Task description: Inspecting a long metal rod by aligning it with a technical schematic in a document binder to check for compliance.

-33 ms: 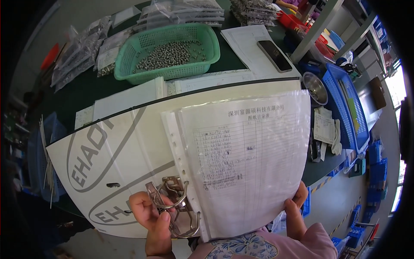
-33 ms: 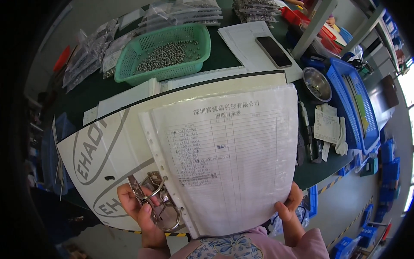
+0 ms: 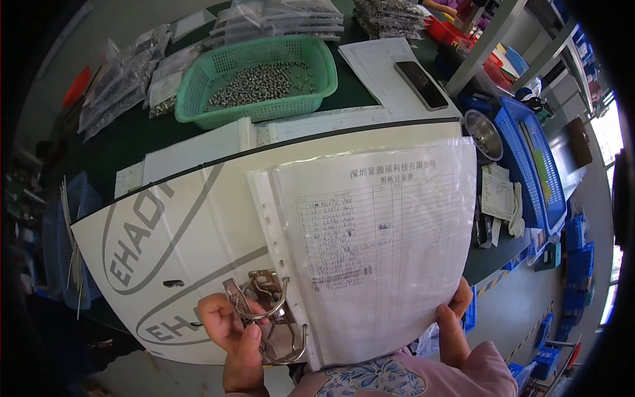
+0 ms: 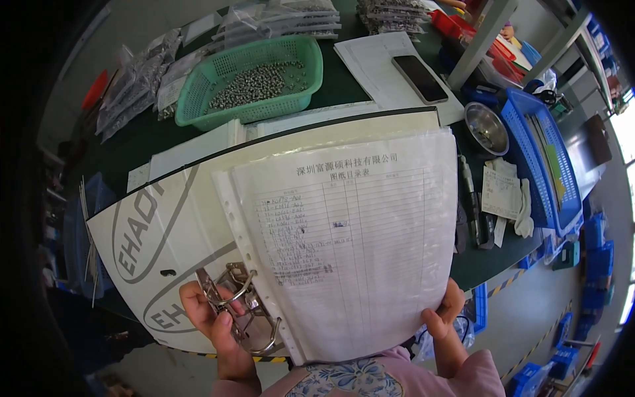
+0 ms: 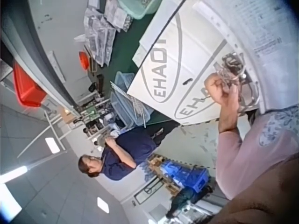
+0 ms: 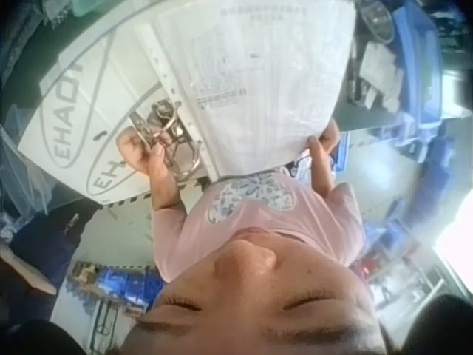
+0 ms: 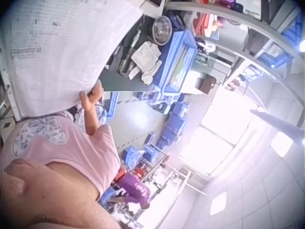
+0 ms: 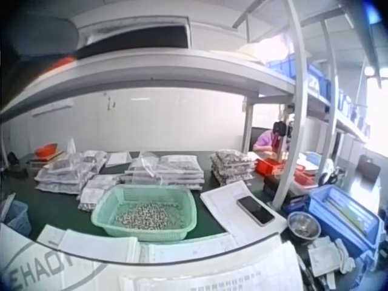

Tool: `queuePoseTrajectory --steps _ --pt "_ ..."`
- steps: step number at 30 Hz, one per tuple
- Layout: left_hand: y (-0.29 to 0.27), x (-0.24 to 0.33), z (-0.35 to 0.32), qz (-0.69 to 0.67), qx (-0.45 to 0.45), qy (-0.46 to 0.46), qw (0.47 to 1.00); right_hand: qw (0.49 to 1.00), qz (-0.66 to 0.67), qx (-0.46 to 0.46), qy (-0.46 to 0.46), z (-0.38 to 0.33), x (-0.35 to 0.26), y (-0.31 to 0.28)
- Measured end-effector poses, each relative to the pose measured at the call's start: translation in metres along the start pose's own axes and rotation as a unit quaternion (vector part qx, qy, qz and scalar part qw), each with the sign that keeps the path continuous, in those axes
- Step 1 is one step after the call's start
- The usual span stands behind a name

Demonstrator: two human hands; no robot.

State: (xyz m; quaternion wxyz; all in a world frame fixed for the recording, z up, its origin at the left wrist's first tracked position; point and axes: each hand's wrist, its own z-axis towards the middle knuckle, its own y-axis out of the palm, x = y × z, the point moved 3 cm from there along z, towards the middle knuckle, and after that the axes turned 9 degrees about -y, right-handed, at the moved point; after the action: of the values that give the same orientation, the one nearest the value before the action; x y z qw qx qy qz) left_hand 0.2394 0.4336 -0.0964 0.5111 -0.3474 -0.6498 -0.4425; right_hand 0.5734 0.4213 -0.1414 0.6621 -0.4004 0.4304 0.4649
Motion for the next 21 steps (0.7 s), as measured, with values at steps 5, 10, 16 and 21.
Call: queuePoseTrajectory --steps 5,10,16,21 --pt "0.0061 0.0019 0.0033 0.007 0.029 0.031 0.999 1.000 -0.002 0.000 -0.002 -0.0003 0.0015 0.0010" --pt "0.0048 0.0005 0.0041 0.013 0.023 0.038 0.999 1.000 -0.005 -0.002 -0.004 -0.0006 0.0017 -0.0008" --pt "0.0049 0.0008 0.0044 0.018 0.027 0.037 0.999 1.000 0.002 -0.003 0.001 0.0011 0.0009 0.0012" --pt "0.0010 0.0012 0.0026 -0.003 0.013 -0.001 1.000 1.000 0.005 0.002 0.003 -0.0020 0.0036 -0.0012"
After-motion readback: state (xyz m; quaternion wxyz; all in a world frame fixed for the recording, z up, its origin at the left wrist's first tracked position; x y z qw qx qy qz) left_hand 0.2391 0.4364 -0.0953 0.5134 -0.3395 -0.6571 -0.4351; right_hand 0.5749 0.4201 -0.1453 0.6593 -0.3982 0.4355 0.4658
